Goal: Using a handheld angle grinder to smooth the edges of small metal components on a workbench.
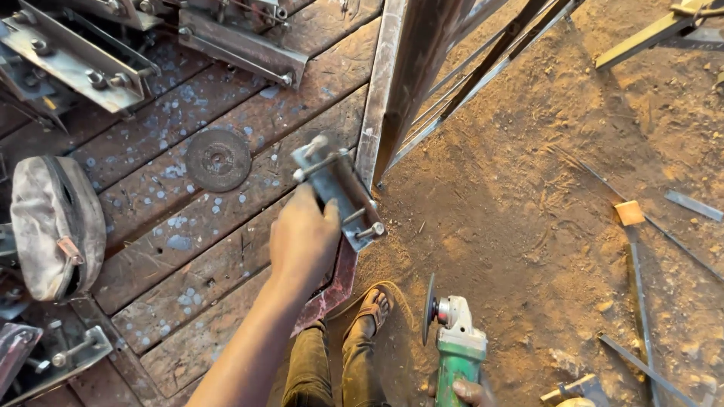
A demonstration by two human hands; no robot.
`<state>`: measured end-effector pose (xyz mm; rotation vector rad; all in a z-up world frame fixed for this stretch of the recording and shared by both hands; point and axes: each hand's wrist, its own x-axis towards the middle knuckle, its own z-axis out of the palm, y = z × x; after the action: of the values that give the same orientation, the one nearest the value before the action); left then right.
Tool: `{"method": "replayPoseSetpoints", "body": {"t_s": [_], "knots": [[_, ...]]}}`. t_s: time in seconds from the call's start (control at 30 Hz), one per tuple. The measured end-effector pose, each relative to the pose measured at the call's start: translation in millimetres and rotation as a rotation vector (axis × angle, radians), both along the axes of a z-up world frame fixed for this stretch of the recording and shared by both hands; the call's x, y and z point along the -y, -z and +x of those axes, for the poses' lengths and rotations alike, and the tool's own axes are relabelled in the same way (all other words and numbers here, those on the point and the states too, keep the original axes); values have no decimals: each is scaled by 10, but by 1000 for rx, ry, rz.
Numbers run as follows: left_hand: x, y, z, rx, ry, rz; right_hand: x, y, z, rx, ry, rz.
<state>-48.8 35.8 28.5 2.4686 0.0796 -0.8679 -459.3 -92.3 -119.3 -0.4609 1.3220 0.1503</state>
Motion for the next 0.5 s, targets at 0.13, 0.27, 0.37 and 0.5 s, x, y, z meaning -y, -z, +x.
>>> {"method": "replayPoseSetpoints", "body": {"t_s": [0.13,0.27,0.37,0.5], "knots": [[-54,52,111,123,202,0,-19,15,28,-114,-32,19],[-88,63,246,346,599,105,-97,-163,100,-113,37,108],[-124,-32,408,438,866,193,-160,-319,245,-193,88,96],[-169,58,458,664,1062,103,-271,-431,305,-24,115,-26]]}}
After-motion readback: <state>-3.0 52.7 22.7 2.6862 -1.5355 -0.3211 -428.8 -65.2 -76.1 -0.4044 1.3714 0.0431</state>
